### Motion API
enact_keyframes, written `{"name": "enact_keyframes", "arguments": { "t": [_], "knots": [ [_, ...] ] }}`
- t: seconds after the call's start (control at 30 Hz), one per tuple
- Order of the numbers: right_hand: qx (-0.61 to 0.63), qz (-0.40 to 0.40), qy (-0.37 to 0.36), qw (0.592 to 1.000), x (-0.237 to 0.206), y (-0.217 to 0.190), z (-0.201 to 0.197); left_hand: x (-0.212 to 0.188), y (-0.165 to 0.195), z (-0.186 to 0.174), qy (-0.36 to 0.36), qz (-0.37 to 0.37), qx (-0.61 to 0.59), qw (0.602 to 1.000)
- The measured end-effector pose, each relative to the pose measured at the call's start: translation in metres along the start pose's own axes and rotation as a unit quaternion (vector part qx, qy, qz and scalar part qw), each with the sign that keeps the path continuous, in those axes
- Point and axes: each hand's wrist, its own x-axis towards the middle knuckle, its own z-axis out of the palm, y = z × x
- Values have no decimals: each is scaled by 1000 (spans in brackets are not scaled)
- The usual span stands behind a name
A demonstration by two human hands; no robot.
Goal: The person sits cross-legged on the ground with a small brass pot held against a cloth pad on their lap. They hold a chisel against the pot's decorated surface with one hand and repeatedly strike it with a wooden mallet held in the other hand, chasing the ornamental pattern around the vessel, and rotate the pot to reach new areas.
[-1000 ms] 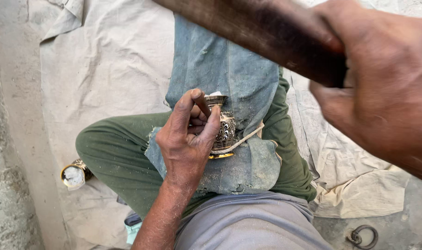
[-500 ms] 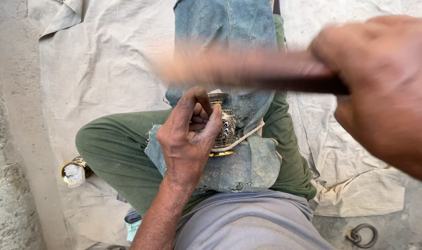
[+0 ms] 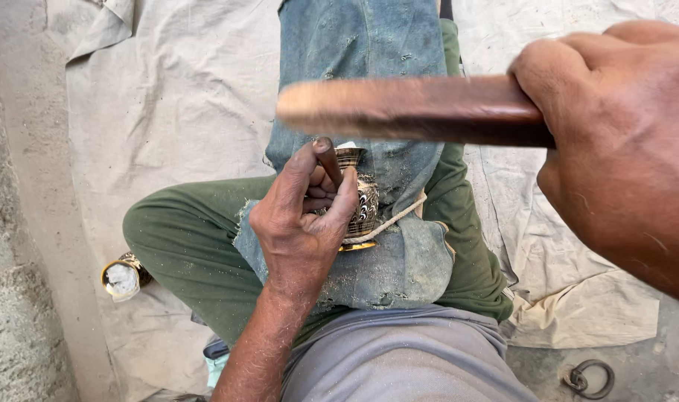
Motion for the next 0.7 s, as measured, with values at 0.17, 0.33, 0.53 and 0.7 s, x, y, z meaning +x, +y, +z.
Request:
{"name": "enact_keyframes", "arguments": {
  "t": [0.17,0.33,0.53,0.7],
  "knots": [
    [295,-45,137,945,-3,0,-2,-2,-1,5,25,-17,-47,998],
    [44,-63,14,997,2,-7,-16,-5,0,6,34,49,-7,998],
    [354,96,50,929,6,-8,-14,1,1,3,10,-7,-2,1000],
    [218,-74,95,968,5,19,1,4,1,5,5,-6,-4,1000]
  ]
}}
